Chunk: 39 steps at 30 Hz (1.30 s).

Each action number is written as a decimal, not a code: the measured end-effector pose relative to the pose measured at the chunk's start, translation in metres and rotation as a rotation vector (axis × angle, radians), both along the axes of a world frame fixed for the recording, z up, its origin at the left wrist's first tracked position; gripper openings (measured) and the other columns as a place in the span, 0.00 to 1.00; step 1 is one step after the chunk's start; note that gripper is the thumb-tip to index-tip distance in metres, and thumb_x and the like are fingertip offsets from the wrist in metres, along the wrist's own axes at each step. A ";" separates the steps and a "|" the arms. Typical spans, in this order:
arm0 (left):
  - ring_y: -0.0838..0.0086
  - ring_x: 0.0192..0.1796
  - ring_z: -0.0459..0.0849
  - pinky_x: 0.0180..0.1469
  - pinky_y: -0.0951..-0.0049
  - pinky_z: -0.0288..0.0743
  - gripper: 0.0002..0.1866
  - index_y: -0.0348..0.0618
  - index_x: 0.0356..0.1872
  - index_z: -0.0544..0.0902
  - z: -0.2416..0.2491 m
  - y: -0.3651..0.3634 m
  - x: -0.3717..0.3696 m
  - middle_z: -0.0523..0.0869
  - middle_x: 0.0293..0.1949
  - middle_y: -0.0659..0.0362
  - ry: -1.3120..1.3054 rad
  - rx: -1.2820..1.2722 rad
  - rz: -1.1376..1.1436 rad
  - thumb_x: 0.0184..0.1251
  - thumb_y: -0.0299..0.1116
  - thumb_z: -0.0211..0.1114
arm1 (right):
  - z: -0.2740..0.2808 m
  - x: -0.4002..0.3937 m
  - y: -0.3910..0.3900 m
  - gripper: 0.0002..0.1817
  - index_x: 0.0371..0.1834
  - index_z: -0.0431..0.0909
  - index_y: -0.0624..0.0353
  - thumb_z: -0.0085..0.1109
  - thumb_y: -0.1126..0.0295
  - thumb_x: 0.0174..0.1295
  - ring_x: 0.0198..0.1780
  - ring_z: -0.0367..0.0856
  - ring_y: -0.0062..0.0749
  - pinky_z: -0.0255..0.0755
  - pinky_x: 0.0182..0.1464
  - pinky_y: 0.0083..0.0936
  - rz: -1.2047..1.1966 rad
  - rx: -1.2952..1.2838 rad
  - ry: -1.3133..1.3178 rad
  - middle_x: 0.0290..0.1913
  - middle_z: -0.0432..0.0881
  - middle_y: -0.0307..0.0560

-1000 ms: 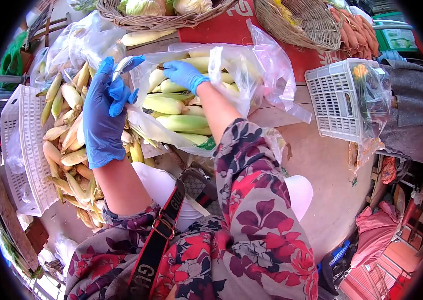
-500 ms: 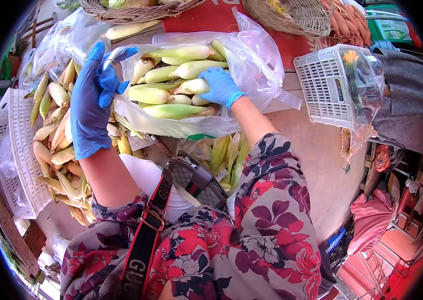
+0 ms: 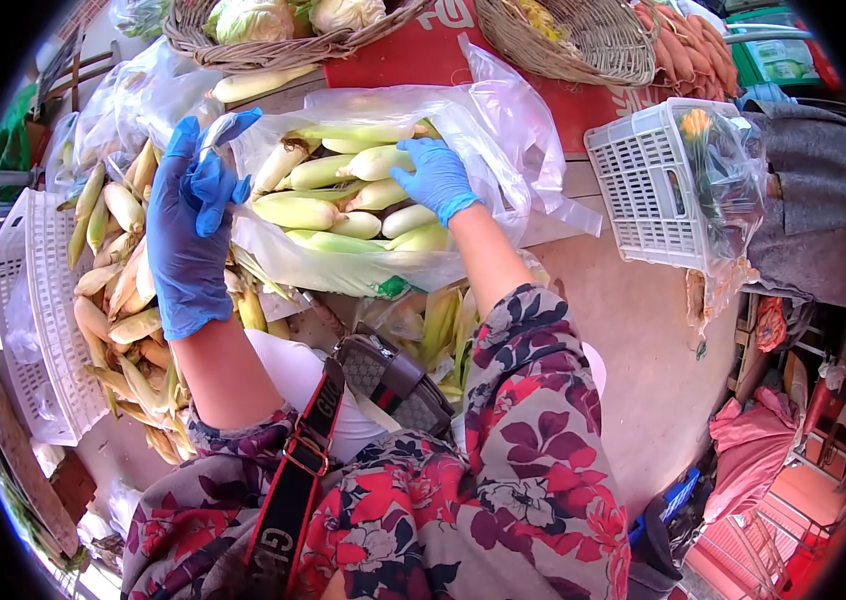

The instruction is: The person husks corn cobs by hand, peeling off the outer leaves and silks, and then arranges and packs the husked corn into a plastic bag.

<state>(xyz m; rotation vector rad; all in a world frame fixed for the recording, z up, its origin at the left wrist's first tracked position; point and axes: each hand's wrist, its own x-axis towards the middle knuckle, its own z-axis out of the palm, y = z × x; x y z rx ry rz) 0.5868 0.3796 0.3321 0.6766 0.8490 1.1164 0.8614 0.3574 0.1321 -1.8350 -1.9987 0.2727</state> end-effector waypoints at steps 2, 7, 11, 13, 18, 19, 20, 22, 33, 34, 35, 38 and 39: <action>0.86 0.14 0.57 0.30 0.79 0.70 0.20 0.31 0.46 0.78 -0.008 0.006 -0.004 0.65 0.16 0.71 -0.249 0.005 0.023 0.69 0.41 0.54 | -0.014 -0.002 0.012 0.23 0.46 0.79 0.58 0.57 0.51 0.55 0.47 0.77 0.49 0.71 0.51 0.39 -0.053 -0.030 -0.009 0.42 0.81 0.56; 0.84 0.11 0.56 0.33 0.77 0.71 0.25 0.18 0.55 0.67 -0.003 0.007 0.000 0.64 0.16 0.70 -0.648 -0.030 0.039 0.71 0.37 0.50 | 0.005 -0.005 0.042 0.26 0.39 0.83 0.56 0.48 0.44 0.58 0.48 0.77 0.49 0.70 0.54 0.37 -0.093 -0.354 -0.122 0.45 0.79 0.57; 0.84 0.12 0.57 0.35 0.80 0.68 0.26 0.19 0.55 0.67 -0.001 0.006 0.005 0.64 0.16 0.70 -0.705 -0.035 0.012 0.71 0.38 0.50 | -0.005 -0.001 0.034 0.30 0.42 0.83 0.54 0.41 0.41 0.59 0.48 0.78 0.48 0.67 0.57 0.40 -0.011 -0.428 -0.319 0.49 0.78 0.58; 0.84 0.13 0.57 0.34 0.81 0.66 0.26 0.19 0.55 0.67 -0.001 0.007 0.005 0.64 0.17 0.70 -0.687 -0.027 0.016 0.72 0.39 0.50 | 0.003 -0.009 0.022 0.29 0.43 0.83 0.54 0.42 0.43 0.59 0.48 0.77 0.48 0.67 0.57 0.41 0.040 -0.599 -0.314 0.48 0.78 0.58; 0.85 0.13 0.58 0.37 0.80 0.67 0.32 0.17 0.62 0.56 -0.003 0.008 0.003 0.64 0.16 0.70 -0.603 0.004 -0.001 0.72 0.40 0.49 | 0.020 -0.024 0.002 0.26 0.47 0.81 0.54 0.46 0.47 0.58 0.52 0.75 0.47 0.67 0.56 0.42 0.051 -0.671 -0.321 0.50 0.78 0.58; 0.85 0.13 0.57 0.37 0.81 0.67 0.32 0.17 0.62 0.55 -0.003 0.008 0.003 0.63 0.15 0.70 -0.623 0.007 -0.027 0.72 0.40 0.49 | 0.020 -0.025 0.007 0.25 0.47 0.81 0.54 0.49 0.48 0.57 0.53 0.75 0.48 0.67 0.56 0.42 0.046 -0.646 -0.323 0.50 0.78 0.57; 0.85 0.13 0.57 0.37 0.81 0.67 0.32 0.17 0.62 0.55 -0.002 0.008 0.002 0.63 0.15 0.70 -0.644 0.008 -0.053 0.72 0.39 0.49 | 0.019 -0.026 0.011 0.24 0.48 0.80 0.54 0.51 0.49 0.56 0.53 0.74 0.48 0.67 0.55 0.42 0.042 -0.623 -0.324 0.50 0.78 0.56; 0.85 0.13 0.57 0.33 0.79 0.64 0.26 0.20 0.56 0.65 -0.002 0.009 0.002 0.65 0.16 0.70 -0.652 -0.009 -0.036 0.72 0.40 0.50 | 0.015 -0.030 0.024 0.22 0.46 0.79 0.54 0.56 0.53 0.53 0.52 0.74 0.46 0.67 0.54 0.41 -0.011 -0.184 -0.191 0.49 0.78 0.53; 0.84 0.15 0.58 0.31 0.79 0.63 0.26 0.19 0.54 0.68 0.002 0.006 0.004 0.66 0.16 0.70 -0.578 -0.046 -0.002 0.71 0.40 0.51 | -0.009 -0.053 0.018 0.28 0.54 0.75 0.44 0.62 0.53 0.47 0.53 0.69 0.49 0.67 0.53 0.41 -0.048 -0.273 -0.257 0.52 0.73 0.47; 0.84 0.15 0.58 0.31 0.79 0.62 0.26 0.19 0.55 0.68 0.003 0.007 0.005 0.66 0.16 0.70 -0.572 -0.051 0.000 0.71 0.40 0.51 | -0.008 -0.047 0.018 0.27 0.54 0.76 0.44 0.61 0.52 0.48 0.53 0.69 0.48 0.67 0.53 0.41 0.009 -0.272 -0.189 0.52 0.73 0.48; 0.84 0.15 0.58 0.31 0.80 0.62 0.26 0.19 0.55 0.68 0.003 0.007 0.004 0.66 0.16 0.71 -0.563 -0.059 0.003 0.71 0.40 0.51 | -0.007 -0.043 0.017 0.26 0.53 0.77 0.45 0.60 0.51 0.50 0.54 0.70 0.47 0.67 0.53 0.41 0.065 -0.273 -0.116 0.52 0.74 0.48; 0.84 0.15 0.58 0.31 0.80 0.62 0.26 0.20 0.56 0.68 0.002 0.006 0.004 0.66 0.16 0.71 -0.547 -0.029 -0.005 0.71 0.39 0.51 | -0.012 -0.019 0.035 0.23 0.51 0.79 0.53 0.56 0.53 0.55 0.48 0.75 0.47 0.68 0.54 0.37 0.073 -0.220 0.351 0.47 0.79 0.54; 0.84 0.15 0.58 0.31 0.80 0.61 0.26 0.20 0.55 0.68 0.003 0.006 0.005 0.66 0.16 0.71 -0.548 -0.022 -0.004 0.71 0.39 0.51 | -0.021 -0.007 0.044 0.22 0.50 0.79 0.55 0.55 0.56 0.56 0.46 0.77 0.48 0.67 0.54 0.35 -0.067 -0.170 0.568 0.46 0.80 0.56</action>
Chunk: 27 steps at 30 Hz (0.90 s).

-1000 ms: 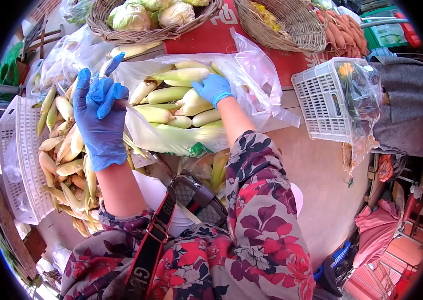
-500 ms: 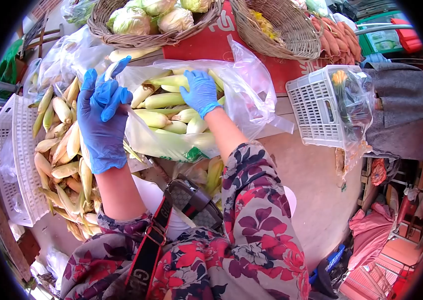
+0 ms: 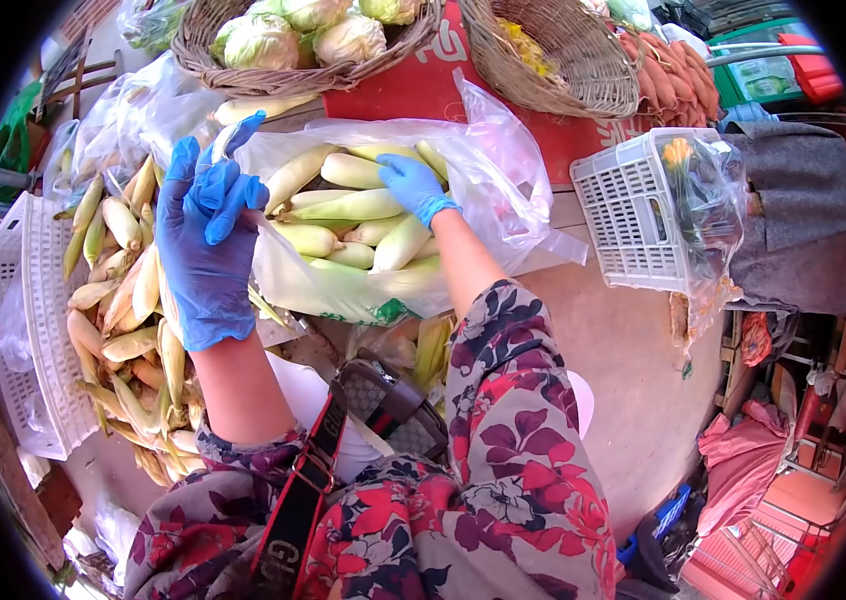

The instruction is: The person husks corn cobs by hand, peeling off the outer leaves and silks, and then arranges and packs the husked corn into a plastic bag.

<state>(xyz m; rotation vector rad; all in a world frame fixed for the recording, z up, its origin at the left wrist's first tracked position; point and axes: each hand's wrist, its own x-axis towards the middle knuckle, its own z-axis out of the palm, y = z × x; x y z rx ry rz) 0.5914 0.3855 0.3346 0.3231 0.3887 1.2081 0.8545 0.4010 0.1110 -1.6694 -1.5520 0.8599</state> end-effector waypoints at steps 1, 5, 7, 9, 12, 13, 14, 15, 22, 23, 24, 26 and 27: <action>0.84 0.15 0.57 0.30 0.81 0.61 0.25 0.20 0.55 0.68 0.001 -0.001 0.000 0.65 0.15 0.71 0.000 0.005 0.006 0.71 0.39 0.51 | -0.004 0.023 0.014 0.20 0.50 0.79 0.57 0.54 0.58 0.58 0.46 0.77 0.43 0.68 0.52 0.32 -0.101 -0.148 -0.111 0.47 0.80 0.52; 0.84 0.16 0.59 0.29 0.82 0.62 0.23 0.23 0.55 0.70 -0.002 -0.004 -0.007 0.69 0.18 0.70 -0.016 0.030 0.007 0.71 0.38 0.51 | -0.012 0.098 0.051 0.15 0.43 0.80 0.59 0.53 0.62 0.60 0.47 0.77 0.34 0.70 0.47 0.25 -0.436 0.040 0.207 0.44 0.81 0.45; 0.85 0.15 0.58 0.32 0.81 0.63 0.25 0.20 0.57 0.66 0.006 -0.007 -0.003 0.66 0.17 0.70 0.235 -0.016 0.060 0.72 0.38 0.49 | 0.016 0.104 0.059 0.14 0.43 0.80 0.58 0.54 0.62 0.59 0.45 0.78 0.32 0.71 0.45 0.23 -0.551 0.210 0.326 0.42 0.81 0.43; 0.85 0.15 0.58 0.32 0.81 0.63 0.27 0.19 0.58 0.65 0.008 -0.007 -0.001 0.64 0.16 0.70 0.352 -0.044 0.074 0.72 0.38 0.48 | 0.020 0.102 0.062 0.17 0.46 0.79 0.61 0.53 0.62 0.59 0.44 0.78 0.35 0.70 0.48 0.26 -0.469 0.061 0.257 0.44 0.81 0.50; 0.84 0.15 0.58 0.30 0.80 0.61 0.26 0.19 0.55 0.67 0.005 -0.002 0.003 0.65 0.16 0.70 0.324 -0.046 0.044 0.71 0.39 0.51 | 0.031 0.059 0.049 0.22 0.51 0.76 0.61 0.55 0.59 0.57 0.50 0.78 0.39 0.68 0.54 0.30 -0.195 -0.178 -0.108 0.51 0.78 0.59; 0.85 0.17 0.60 0.28 0.83 0.62 0.24 0.22 0.55 0.69 0.000 0.000 0.002 0.68 0.18 0.69 0.296 -0.023 0.020 0.71 0.37 0.49 | 0.002 0.053 0.052 0.24 0.52 0.75 0.61 0.57 0.58 0.56 0.51 0.78 0.42 0.69 0.55 0.31 -0.132 -0.147 -0.240 0.51 0.78 0.60; 0.86 0.18 0.62 0.26 0.85 0.62 0.21 0.26 0.55 0.71 -0.007 0.000 0.000 0.70 0.21 0.67 0.270 -0.003 -0.004 0.70 0.36 0.48 | -0.029 0.049 0.053 0.26 0.53 0.75 0.62 0.59 0.57 0.55 0.51 0.78 0.46 0.69 0.56 0.32 -0.067 -0.118 -0.370 0.52 0.77 0.60; 0.87 0.20 0.64 0.24 0.87 0.63 0.20 0.29 0.55 0.73 -0.011 0.001 -0.001 0.73 0.24 0.66 0.247 0.016 -0.027 0.70 0.34 0.47 | -0.031 0.036 0.053 0.28 0.54 0.75 0.62 0.60 0.55 0.53 0.52 0.77 0.47 0.69 0.57 0.33 -0.066 -0.176 -0.484 0.53 0.76 0.61; 0.86 0.15 0.57 0.28 0.83 0.65 0.21 0.25 0.51 0.74 0.000 0.000 -0.005 0.64 0.16 0.70 0.147 -0.077 0.158 0.72 0.37 0.50 | 0.001 0.022 0.053 0.32 0.47 0.79 0.62 0.65 0.49 0.42 0.54 0.74 0.54 0.67 0.58 0.36 0.168 -0.491 -0.632 0.54 0.75 0.62; 0.85 0.15 0.56 0.29 0.82 0.65 0.20 0.25 0.51 0.74 0.000 0.002 -0.006 0.63 0.15 0.70 0.166 -0.056 0.207 0.72 0.37 0.51 | 0.003 0.023 0.048 0.33 0.48 0.78 0.62 0.66 0.50 0.42 0.52 0.76 0.52 0.69 0.57 0.36 0.152 -0.332 -0.616 0.52 0.77 0.60; 0.85 0.14 0.55 0.30 0.82 0.65 0.20 0.25 0.50 0.74 0.001 0.004 -0.006 0.61 0.15 0.71 0.197 -0.109 0.252 0.71 0.37 0.51 | 0.000 0.025 0.037 0.33 0.49 0.78 0.62 0.66 0.50 0.42 0.50 0.77 0.50 0.70 0.55 0.35 0.135 -0.183 -0.594 0.49 0.78 0.58; 0.85 0.14 0.55 0.29 0.82 0.65 0.20 0.25 0.50 0.74 -0.003 0.005 -0.009 0.61 0.15 0.71 0.114 -0.090 0.194 0.71 0.37 0.51 | 0.008 0.026 0.009 0.32 0.50 0.76 0.63 0.66 0.52 0.44 0.48 0.79 0.45 0.72 0.53 0.33 0.044 -0.035 -0.347 0.46 0.80 0.55; 0.85 0.14 0.55 0.29 0.83 0.65 0.20 0.25 0.50 0.74 -0.006 0.005 -0.009 0.61 0.15 0.70 0.072 -0.083 0.165 0.71 0.37 0.50 | 0.030 0.021 -0.007 0.31 0.50 0.76 0.64 0.66 0.55 0.45 0.47 0.80 0.42 0.72 0.52 0.32 -0.030 -0.034 -0.120 0.45 0.80 0.53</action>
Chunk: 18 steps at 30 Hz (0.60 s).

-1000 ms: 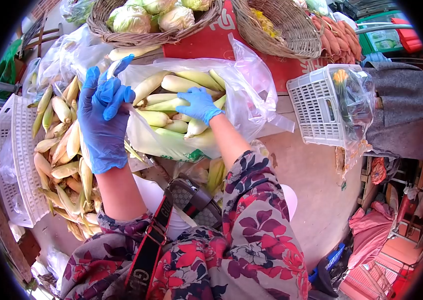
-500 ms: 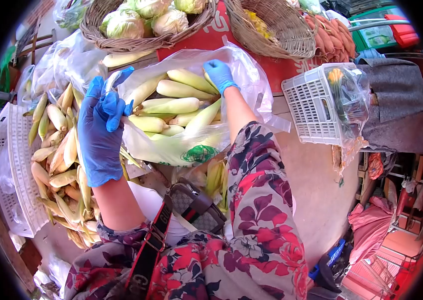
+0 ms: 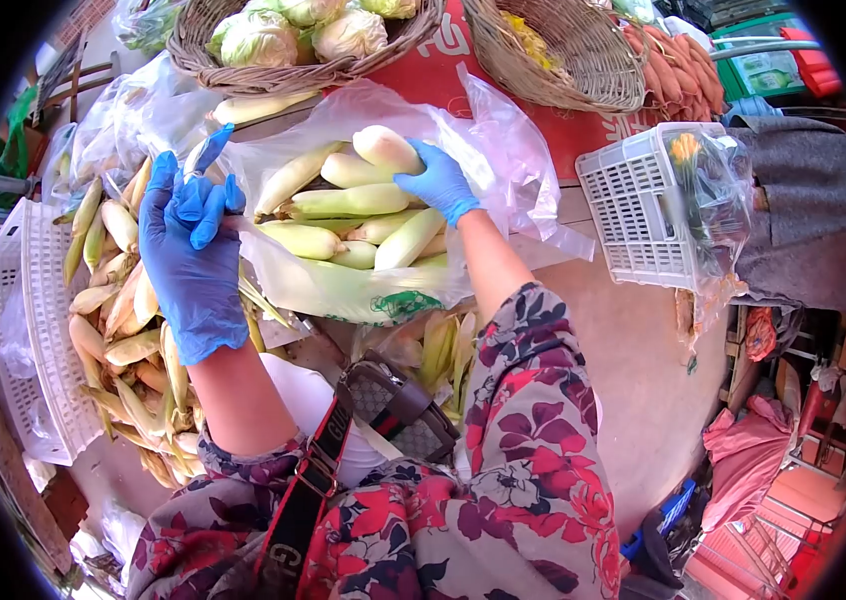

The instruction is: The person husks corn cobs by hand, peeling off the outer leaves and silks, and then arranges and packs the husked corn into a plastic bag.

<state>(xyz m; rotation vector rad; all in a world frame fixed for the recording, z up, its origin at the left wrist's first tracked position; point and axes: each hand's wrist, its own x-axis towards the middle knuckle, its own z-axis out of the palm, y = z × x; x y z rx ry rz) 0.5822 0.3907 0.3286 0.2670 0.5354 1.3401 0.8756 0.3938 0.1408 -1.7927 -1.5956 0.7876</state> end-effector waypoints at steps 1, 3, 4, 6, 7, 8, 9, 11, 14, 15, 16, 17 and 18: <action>0.85 0.14 0.54 0.29 0.83 0.65 0.22 0.23 0.51 0.73 0.005 -0.002 0.005 0.60 0.15 0.70 0.047 -0.073 0.060 0.71 0.37 0.50 | 0.022 -0.005 -0.016 0.29 0.50 0.75 0.64 0.65 0.57 0.47 0.47 0.80 0.40 0.72 0.52 0.31 -0.080 0.010 0.228 0.44 0.80 0.52; 0.84 0.14 0.54 0.30 0.83 0.66 0.23 0.21 0.51 0.72 0.001 0.001 0.002 0.59 0.15 0.70 0.006 -0.010 0.007 0.71 0.37 0.50 | 0.064 -0.005 -0.044 0.24 0.50 0.73 0.67 0.61 0.64 0.52 0.46 0.79 0.35 0.73 0.50 0.29 -0.158 0.145 0.573 0.43 0.79 0.49; 0.84 0.14 0.54 0.30 0.82 0.66 0.23 0.20 0.52 0.72 -0.001 0.001 0.001 0.59 0.15 0.70 -0.016 0.022 -0.021 0.71 0.37 0.50 | 0.097 -0.008 -0.059 0.27 0.52 0.70 0.69 0.59 0.62 0.53 0.45 0.79 0.37 0.74 0.50 0.32 -0.225 0.177 0.881 0.43 0.78 0.51; 0.84 0.14 0.53 0.31 0.82 0.67 0.24 0.18 0.52 0.70 0.002 0.000 0.003 0.59 0.15 0.70 -0.037 0.023 -0.021 0.71 0.37 0.50 | 0.142 -0.001 -0.091 0.37 0.59 0.64 0.69 0.56 0.52 0.52 0.39 0.79 0.40 0.73 0.47 0.37 -0.258 0.407 1.167 0.42 0.78 0.52; 0.84 0.14 0.53 0.31 0.82 0.67 0.24 0.18 0.53 0.70 0.001 0.000 0.004 0.59 0.15 0.70 -0.041 0.035 -0.024 0.71 0.37 0.50 | 0.154 0.012 -0.102 0.39 0.60 0.63 0.68 0.57 0.50 0.51 0.39 0.77 0.38 0.73 0.46 0.36 -0.248 0.517 1.231 0.41 0.77 0.51; 0.84 0.13 0.53 0.31 0.82 0.68 0.24 0.18 0.53 0.69 0.000 0.002 0.005 0.59 0.15 0.70 -0.047 0.051 -0.027 0.71 0.37 0.50 | 0.157 0.031 -0.117 0.37 0.60 0.63 0.66 0.56 0.50 0.53 0.40 0.76 0.36 0.72 0.45 0.35 -0.293 0.576 1.187 0.41 0.76 0.50; 0.84 0.13 0.54 0.32 0.82 0.69 0.24 0.17 0.54 0.68 -0.001 0.004 0.006 0.59 0.14 0.70 -0.044 0.013 -0.012 0.70 0.36 0.51 | 0.152 0.051 -0.129 0.35 0.59 0.64 0.66 0.56 0.51 0.54 0.40 0.76 0.37 0.72 0.45 0.35 -0.491 0.611 1.020 0.42 0.76 0.50; 0.84 0.13 0.54 0.32 0.82 0.69 0.24 0.17 0.54 0.68 -0.004 0.006 0.005 0.59 0.14 0.71 -0.091 0.019 -0.036 0.69 0.35 0.51 | 0.121 0.082 -0.142 0.32 0.55 0.66 0.67 0.58 0.52 0.55 0.41 0.77 0.38 0.71 0.45 0.34 -0.827 0.602 0.630 0.42 0.77 0.50; 0.85 0.13 0.54 0.31 0.84 0.66 0.24 0.19 0.54 0.68 -0.001 0.004 0.011 0.59 0.14 0.71 -0.086 0.032 -0.052 0.69 0.36 0.52 | 0.041 0.121 -0.153 0.29 0.47 0.71 0.71 0.61 0.54 0.54 0.39 0.79 0.42 0.71 0.43 0.33 -1.019 0.148 0.086 0.40 0.79 0.54; 0.85 0.14 0.54 0.32 0.84 0.65 0.24 0.21 0.55 0.69 0.001 0.001 0.015 0.59 0.15 0.71 -0.060 0.025 -0.052 0.70 0.37 0.51 | 0.028 0.116 -0.150 0.27 0.43 0.73 0.71 0.62 0.54 0.53 0.39 0.80 0.46 0.72 0.41 0.36 -0.995 -0.087 -0.078 0.39 0.81 0.59; 0.86 0.14 0.55 0.32 0.84 0.64 0.24 0.23 0.55 0.70 0.005 -0.001 0.018 0.59 0.15 0.72 -0.045 0.028 -0.050 0.71 0.38 0.51 | -0.015 0.124 -0.150 0.27 0.42 0.75 0.71 0.63 0.54 0.51 0.39 0.81 0.49 0.72 0.40 0.38 -0.904 -0.062 -0.126 0.38 0.81 0.62; 0.85 0.13 0.54 0.32 0.83 0.65 0.25 0.21 0.56 0.67 0.010 -0.004 0.021 0.60 0.14 0.71 -0.033 0.005 -0.048 0.70 0.37 0.51 | -0.019 0.112 -0.142 0.29 0.41 0.76 0.71 0.66 0.54 0.47 0.41 0.80 0.53 0.72 0.40 0.42 -0.841 -0.093 -0.124 0.39 0.81 0.64; 0.84 0.13 0.53 0.31 0.83 0.67 0.26 0.19 0.57 0.65 0.013 -0.004 0.024 0.61 0.13 0.71 -0.031 0.002 -0.038 0.70 0.37 0.52 | -0.032 0.105 -0.133 0.27 0.40 0.77 0.69 0.68 0.55 0.44 0.41 0.80 0.56 0.73 0.42 0.44 -0.842 -0.183 -0.388 0.37 0.81 0.65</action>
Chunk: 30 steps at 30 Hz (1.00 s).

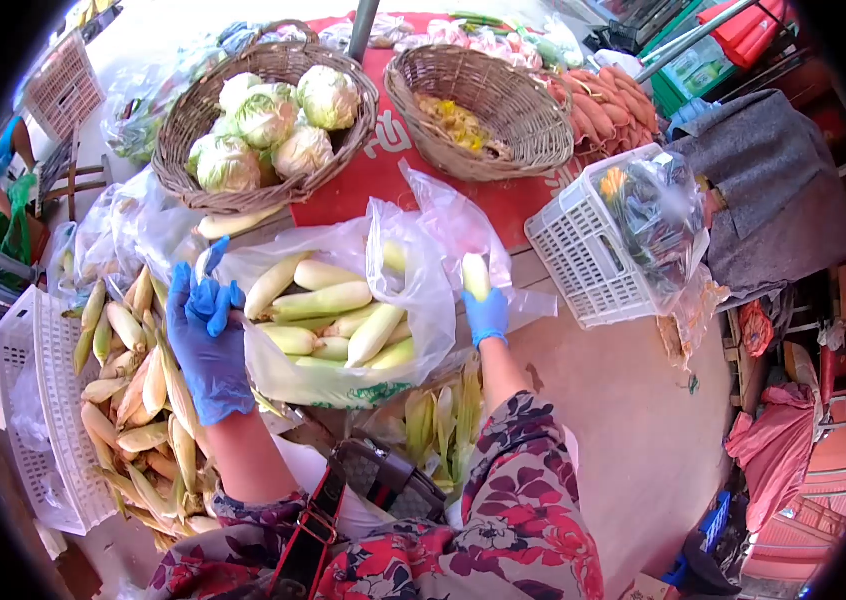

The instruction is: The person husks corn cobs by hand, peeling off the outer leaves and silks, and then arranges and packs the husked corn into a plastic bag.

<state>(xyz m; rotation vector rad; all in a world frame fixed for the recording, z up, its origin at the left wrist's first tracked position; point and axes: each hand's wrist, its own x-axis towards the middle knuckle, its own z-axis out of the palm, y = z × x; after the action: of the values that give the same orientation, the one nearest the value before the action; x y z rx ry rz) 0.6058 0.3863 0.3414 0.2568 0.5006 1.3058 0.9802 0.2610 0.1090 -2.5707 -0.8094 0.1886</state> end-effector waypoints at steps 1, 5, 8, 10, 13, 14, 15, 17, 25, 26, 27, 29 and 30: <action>0.84 0.13 0.54 0.31 0.83 0.66 0.26 0.21 0.58 0.66 0.000 0.000 0.003 0.60 0.14 0.71 0.018 0.012 0.007 0.71 0.37 0.51 | -0.027 0.006 0.003 0.26 0.41 0.78 0.67 0.67 0.56 0.45 0.42 0.80 0.57 0.73 0.43 0.44 0.038 -0.021 0.003 0.38 0.81 0.65; 0.85 0.12 0.54 0.32 0.85 0.64 0.25 0.26 0.59 0.67 0.002 -0.003 0.004 0.60 0.14 0.72 0.082 0.024 -0.012 0.73 0.40 0.48 | -0.012 -0.007 0.023 0.27 0.47 0.77 0.63 0.65 0.54 0.48 0.49 0.77 0.56 0.72 0.48 0.43 0.072 -0.320 0.058 0.46 0.78 0.62; 0.86 0.13 0.55 0.32 0.85 0.64 0.26 0.26 0.60 0.66 0.002 -0.002 0.004 0.60 0.14 0.73 0.108 0.064 -0.015 0.72 0.40 0.48 | 0.044 -0.028 0.024 0.33 0.50 0.74 0.63 0.65 0.47 0.48 0.51 0.74 0.54 0.68 0.52 0.40 0.306 0.053 -0.116 0.49 0.76 0.59; 0.86 0.14 0.55 0.32 0.85 0.64 0.26 0.25 0.60 0.66 0.003 -0.001 0.005 0.60 0.14 0.72 0.124 0.071 -0.033 0.72 0.40 0.48 | 0.095 -0.062 0.027 0.35 0.51 0.73 0.64 0.63 0.45 0.50 0.51 0.73 0.51 0.65 0.55 0.40 0.524 0.320 -0.199 0.49 0.75 0.57; 0.86 0.14 0.56 0.31 0.84 0.64 0.25 0.24 0.59 0.66 -0.001 0.003 0.008 0.62 0.14 0.72 0.132 0.072 -0.020 0.71 0.39 0.50 | 0.166 -0.129 0.028 0.33 0.53 0.72 0.62 0.63 0.49 0.50 0.53 0.70 0.46 0.62 0.57 0.39 0.855 0.425 -0.393 0.51 0.72 0.54; 0.86 0.13 0.56 0.31 0.84 0.64 0.26 0.23 0.58 0.66 0.000 0.003 0.011 0.63 0.14 0.72 0.151 0.042 -0.010 0.71 0.39 0.50 | 0.168 -0.145 0.029 0.30 0.54 0.71 0.60 0.63 0.52 0.51 0.54 0.69 0.46 0.62 0.57 0.39 0.949 0.414 -0.379 0.52 0.71 0.53; 0.85 0.13 0.56 0.32 0.84 0.64 0.26 0.22 0.58 0.66 -0.001 0.005 0.013 0.63 0.14 0.72 0.125 0.018 -0.009 0.71 0.39 0.50 | 0.158 -0.157 0.028 0.26 0.53 0.72 0.60 0.62 0.57 0.53 0.52 0.71 0.46 0.64 0.55 0.40 1.123 0.425 -0.251 0.50 0.72 0.52; 0.86 0.14 0.56 0.32 0.84 0.64 0.25 0.23 0.57 0.67 -0.010 0.003 0.010 0.63 0.15 0.72 0.108 0.030 -0.041 0.72 0.39 0.49 | 0.132 -0.184 0.032 0.16 0.48 0.75 0.56 0.56 0.71 0.55 0.46 0.75 0.46 0.68 0.51 0.37 1.398 0.442 0.094 0.43 0.76 0.49; 0.85 0.16 0.55 0.30 0.83 0.62 0.24 0.24 0.56 0.69 -0.005 -0.004 0.014 0.61 0.17 0.71 0.081 0.076 -0.097 0.74 0.39 0.46 | -0.001 -0.068 0.168 0.15 0.43 0.79 0.62 0.55 0.66 0.54 0.46 0.78 0.52 0.71 0.52 0.40 0.676 -0.161 -0.176 0.42 0.80 0.58; 0.85 0.16 0.55 0.29 0.83 0.62 0.24 0.23 0.57 0.68 -0.007 -0.003 0.012 0.61 0.17 0.71 0.072 0.078 -0.094 0.74 0.39 0.46 | -0.009 -0.059 0.173 0.17 0.44 0.78 0.61 0.57 0.63 0.54 0.47 0.78 0.51 0.71 0.52 0.39 0.654 -0.231 -0.092 0.44 0.80 0.58; 0.85 0.16 0.55 0.29 0.83 0.61 0.25 0.21 0.57 0.66 -0.009 -0.001 0.009 0.62 0.17 0.70 0.021 0.070 -0.100 0.74 0.39 0.46 | -0.012 -0.056 0.175 0.20 0.45 0.78 0.61 0.58 0.61 0.53 0.48 0.78 0.51 0.71 0.53 0.39 0.632 -0.302 -0.008 0.46 0.80 0.58; 0.84 0.16 0.55 0.29 0.82 0.61 0.25 0.21 0.57 0.66 -0.008 -0.003 0.007 0.62 0.18 0.69 -0.035 0.054 -0.117 0.74 0.39 0.46 | -0.017 -0.048 0.174 0.28 0.50 0.77 0.58 0.61 0.51 0.49 0.52 0.77 0.50 0.69 0.56 0.36 0.712 -0.468 0.141 0.50 0.79 0.57; 0.84 0.16 0.55 0.29 0.81 0.62 0.25 0.21 0.57 0.66 -0.007 -0.005 0.007 0.62 0.18 0.69 -0.067 0.043 -0.122 0.74 0.39 0.46 | -0.018 -0.050 0.172 0.28 0.50 0.77 0.57 0.62 0.51 0.49 0.52 0.77 0.50 0.69 0.55 0.37 0.732 -0.469 0.111 0.50 0.79 0.57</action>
<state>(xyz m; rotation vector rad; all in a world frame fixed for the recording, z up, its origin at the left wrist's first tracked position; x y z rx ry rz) 0.6128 0.3811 0.3343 0.2749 0.3947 1.2030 0.9299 0.4326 0.0910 -2.4953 -1.8051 0.8133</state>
